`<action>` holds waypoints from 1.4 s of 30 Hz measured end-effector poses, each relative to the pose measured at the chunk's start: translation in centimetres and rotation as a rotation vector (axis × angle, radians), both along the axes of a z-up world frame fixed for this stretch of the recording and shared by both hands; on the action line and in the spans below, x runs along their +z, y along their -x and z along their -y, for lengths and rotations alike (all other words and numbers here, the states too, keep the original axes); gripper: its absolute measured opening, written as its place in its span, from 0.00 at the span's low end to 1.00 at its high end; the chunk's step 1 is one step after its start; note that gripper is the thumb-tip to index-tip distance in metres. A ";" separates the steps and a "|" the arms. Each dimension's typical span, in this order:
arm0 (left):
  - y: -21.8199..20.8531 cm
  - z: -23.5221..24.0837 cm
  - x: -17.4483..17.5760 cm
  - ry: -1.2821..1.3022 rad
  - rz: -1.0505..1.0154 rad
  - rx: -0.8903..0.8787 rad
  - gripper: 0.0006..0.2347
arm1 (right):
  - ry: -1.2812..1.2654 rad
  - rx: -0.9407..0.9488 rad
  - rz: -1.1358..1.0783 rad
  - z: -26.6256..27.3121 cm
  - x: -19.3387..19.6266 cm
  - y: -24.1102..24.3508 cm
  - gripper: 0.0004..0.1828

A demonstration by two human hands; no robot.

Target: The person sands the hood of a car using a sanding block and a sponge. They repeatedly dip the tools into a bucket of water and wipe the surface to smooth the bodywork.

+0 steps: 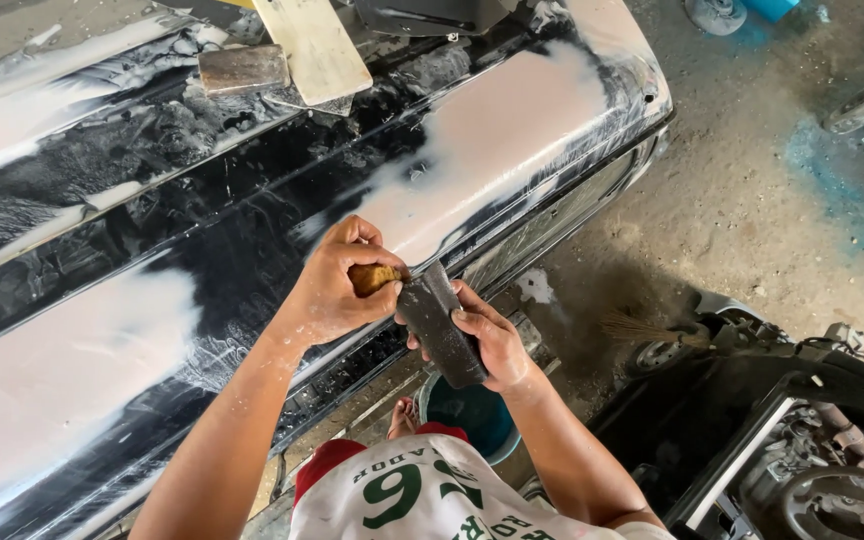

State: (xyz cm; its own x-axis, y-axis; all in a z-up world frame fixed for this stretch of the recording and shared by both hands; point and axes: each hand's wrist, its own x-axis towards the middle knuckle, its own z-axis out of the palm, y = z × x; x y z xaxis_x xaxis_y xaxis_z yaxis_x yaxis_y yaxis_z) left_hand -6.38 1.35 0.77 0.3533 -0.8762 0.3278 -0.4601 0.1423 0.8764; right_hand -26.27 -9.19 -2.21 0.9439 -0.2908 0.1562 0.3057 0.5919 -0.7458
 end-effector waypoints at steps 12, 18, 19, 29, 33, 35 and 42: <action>0.1 0.0 0.2 -0.023 -0.041 -0.007 0.08 | -0.008 0.001 -0.006 0.0 -0.1 -0.1 0.17; 0.2 0.0 -0.1 -0.043 -0.082 -0.016 0.08 | -0.031 0.012 0.010 0.2 -0.7 0.0 0.18; 0.2 -0.1 0.1 -0.045 -0.082 -0.015 0.08 | -0.033 0.013 0.010 0.2 -0.6 -0.1 0.18; 0.8 0.5 -0.5 -0.083 -0.068 0.011 0.10 | -0.038 -0.005 -0.022 -0.4 -0.6 0.1 0.17; 0.5 -0.5 -0.6 -0.160 -0.074 -0.050 0.12 | 0.012 -0.002 -0.053 -0.1 -1.6 0.4 0.19; 0.0 -1.4 -0.6 -0.215 -0.088 -0.038 0.13 | 0.123 -0.003 -0.094 -0.5 -1.4 0.3 0.20; -11.4 -4.9 -3.6 0.053 0.730 0.577 0.11 | 1.076 -0.373 -0.384 5.2 -2.2 -1.7 0.17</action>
